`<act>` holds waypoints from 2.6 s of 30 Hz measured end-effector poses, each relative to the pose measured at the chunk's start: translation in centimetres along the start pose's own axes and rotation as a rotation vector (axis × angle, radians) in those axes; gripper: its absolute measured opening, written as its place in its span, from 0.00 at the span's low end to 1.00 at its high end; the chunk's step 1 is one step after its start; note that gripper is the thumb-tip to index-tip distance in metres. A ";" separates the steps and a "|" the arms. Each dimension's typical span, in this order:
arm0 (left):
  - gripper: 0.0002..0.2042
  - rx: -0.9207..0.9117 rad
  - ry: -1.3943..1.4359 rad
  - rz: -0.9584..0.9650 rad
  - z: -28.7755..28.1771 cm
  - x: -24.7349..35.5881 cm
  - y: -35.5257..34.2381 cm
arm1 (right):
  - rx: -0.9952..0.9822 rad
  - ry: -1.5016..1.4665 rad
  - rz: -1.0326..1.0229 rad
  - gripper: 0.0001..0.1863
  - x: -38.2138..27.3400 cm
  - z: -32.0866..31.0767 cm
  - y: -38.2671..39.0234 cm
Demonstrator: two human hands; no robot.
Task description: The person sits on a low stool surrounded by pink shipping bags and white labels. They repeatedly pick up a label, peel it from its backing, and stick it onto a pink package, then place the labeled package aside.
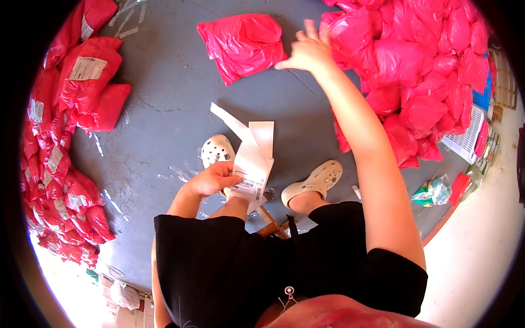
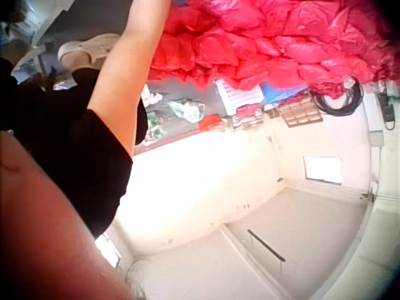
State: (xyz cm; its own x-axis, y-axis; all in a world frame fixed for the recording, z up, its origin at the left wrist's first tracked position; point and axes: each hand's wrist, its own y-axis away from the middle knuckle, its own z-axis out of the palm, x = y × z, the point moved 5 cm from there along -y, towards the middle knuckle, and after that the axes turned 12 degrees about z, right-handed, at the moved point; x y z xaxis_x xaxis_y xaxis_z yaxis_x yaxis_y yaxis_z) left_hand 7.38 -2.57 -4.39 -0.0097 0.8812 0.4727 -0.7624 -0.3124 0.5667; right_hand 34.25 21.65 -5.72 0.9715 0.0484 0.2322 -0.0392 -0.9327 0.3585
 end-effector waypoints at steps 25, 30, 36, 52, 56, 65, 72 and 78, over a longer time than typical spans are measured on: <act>0.14 0.056 0.086 0.121 -1.0 2.9 -0.2 | 0.493 -0.392 0.447 0.43 7.2 4.8 11.2; 0.14 0.038 0.067 0.125 0.3 3.2 -1.9 | 0.170 -0.681 0.395 0.50 1.0 8.3 6.1; 0.14 0.055 0.032 0.124 1.7 3.6 -2.0 | 0.370 -0.875 0.179 0.35 9.3 4.3 5.1; 0.13 0.082 -0.013 0.092 1.7 2.7 -0.7 | -0.243 -2.883 0.523 0.08 18.6 6.7 1.8; 0.14 0.040 0.001 0.086 2.0 2.7 -0.5 | -0.106 -2.676 0.574 0.20 6.6 2.7 0.8; 0.15 -0.013 0.106 0.164 2.5 3.8 -1.1 | 0.468 -1.036 0.192 0.26 1.4 2.1 8.7; 0.15 0.119 0.144 0.386 -1.5 4.8 1.5 | 0.040 -0.264 0.560 0.47 13.1 14.2 21.6; 0.14 0.113 0.276 0.613 -2.6 6.6 4.9 | 0.034 -0.084 0.564 0.48 11.8 17.4 24.2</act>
State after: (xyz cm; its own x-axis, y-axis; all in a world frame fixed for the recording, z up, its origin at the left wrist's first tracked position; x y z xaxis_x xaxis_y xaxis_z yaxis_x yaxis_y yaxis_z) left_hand 1.90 2.70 -0.28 -0.5943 0.5867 0.5500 -0.4942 -0.8060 0.3258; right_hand 48.79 -6.59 -10.01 0.8176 -0.4881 0.3056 -0.5512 -0.8169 0.1698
